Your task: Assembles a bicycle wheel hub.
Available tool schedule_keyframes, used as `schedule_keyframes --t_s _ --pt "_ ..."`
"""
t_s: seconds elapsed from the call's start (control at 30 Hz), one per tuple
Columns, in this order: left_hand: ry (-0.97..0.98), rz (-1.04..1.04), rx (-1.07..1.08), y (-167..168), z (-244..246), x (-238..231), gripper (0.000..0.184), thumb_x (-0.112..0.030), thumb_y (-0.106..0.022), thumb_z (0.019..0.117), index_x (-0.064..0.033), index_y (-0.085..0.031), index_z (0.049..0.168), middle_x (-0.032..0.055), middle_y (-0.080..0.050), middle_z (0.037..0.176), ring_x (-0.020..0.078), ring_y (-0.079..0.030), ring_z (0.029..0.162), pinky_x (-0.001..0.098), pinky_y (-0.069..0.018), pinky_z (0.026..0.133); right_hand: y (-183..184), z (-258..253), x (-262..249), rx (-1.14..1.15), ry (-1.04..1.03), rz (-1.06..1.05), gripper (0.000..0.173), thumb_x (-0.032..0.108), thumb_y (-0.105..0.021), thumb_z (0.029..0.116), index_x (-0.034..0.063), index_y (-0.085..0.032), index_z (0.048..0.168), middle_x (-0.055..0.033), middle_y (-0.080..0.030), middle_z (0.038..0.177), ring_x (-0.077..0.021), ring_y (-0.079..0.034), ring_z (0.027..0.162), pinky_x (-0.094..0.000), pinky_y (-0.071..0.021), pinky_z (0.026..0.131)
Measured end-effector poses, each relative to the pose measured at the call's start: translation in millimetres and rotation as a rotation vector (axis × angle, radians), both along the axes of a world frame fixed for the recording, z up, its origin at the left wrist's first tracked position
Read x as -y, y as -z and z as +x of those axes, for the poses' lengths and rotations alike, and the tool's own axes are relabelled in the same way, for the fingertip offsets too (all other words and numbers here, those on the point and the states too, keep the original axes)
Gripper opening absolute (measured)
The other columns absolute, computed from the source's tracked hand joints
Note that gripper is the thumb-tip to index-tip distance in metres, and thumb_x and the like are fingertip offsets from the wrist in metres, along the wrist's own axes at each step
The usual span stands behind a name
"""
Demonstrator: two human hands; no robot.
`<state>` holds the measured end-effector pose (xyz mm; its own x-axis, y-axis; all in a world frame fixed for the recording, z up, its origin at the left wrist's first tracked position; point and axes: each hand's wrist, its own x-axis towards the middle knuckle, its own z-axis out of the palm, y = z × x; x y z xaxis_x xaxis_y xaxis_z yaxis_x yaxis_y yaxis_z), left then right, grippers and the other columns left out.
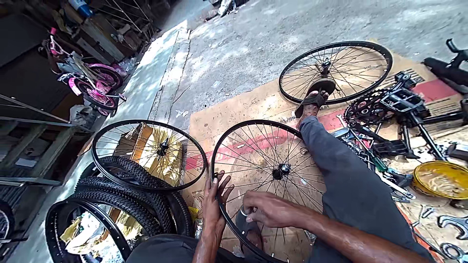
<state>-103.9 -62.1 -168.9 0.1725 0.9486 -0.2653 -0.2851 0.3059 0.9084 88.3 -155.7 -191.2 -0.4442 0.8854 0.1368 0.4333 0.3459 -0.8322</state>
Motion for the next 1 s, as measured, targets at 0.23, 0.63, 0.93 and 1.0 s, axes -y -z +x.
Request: schedule_keyframes --t_s 0.23,0.63,0.93,1.0 --pt "-0.070 0.000 -0.029 -3 -1 41 0.053 -0.038 -0.025 0.1096 0.0015 -0.059 0.112 0.0242 -0.072 0.111 0.0372 -0.072 0.104 0.0508 -0.0594 0.085 10 6 3 0.086 -0.006 0.044 0.021 0.027 -0.057 0.1049 0.0121 -0.071 0.110 -0.0060 -0.070 0.113 -0.0219 -0.066 0.108 -0.0433 -0.0517 0.099" --pt "-0.084 -0.174 -0.026 11 -10 -3 0.043 -0.035 -0.031 0.1122 -0.0107 -0.054 0.138 0.0178 -0.068 0.125 0.0336 -0.071 0.105 0.0500 -0.0580 0.087 4 -31 -12 -0.022 -0.110 -0.293 0.039 0.031 -0.071 0.0960 0.0080 -0.058 0.125 -0.0118 -0.068 0.101 -0.0267 -0.067 0.088 -0.0494 -0.0545 0.084" --pt "-0.018 -0.108 0.114 13 -4 6 0.049 -0.035 -0.022 0.1124 -0.0094 -0.056 0.137 0.0181 -0.062 0.138 0.0365 -0.064 0.122 0.0546 -0.0539 0.096 12 -53 -5 0.170 0.102 -0.166 0.023 0.009 -0.064 0.0881 0.0085 -0.065 0.111 -0.0149 -0.071 0.092 -0.0350 -0.070 0.089 -0.0578 -0.0535 0.077" --pt "-0.018 -0.110 0.124 15 -4 6 0.048 -0.035 -0.023 0.1125 -0.0102 -0.058 0.134 0.0174 -0.063 0.137 0.0363 -0.064 0.123 0.0546 -0.0539 0.096 7 -32 -10 0.031 -0.084 -0.251 0.033 0.025 -0.073 0.0939 0.0072 -0.063 0.120 -0.0134 -0.071 0.099 -0.0295 -0.069 0.089 -0.0528 -0.0543 0.084"
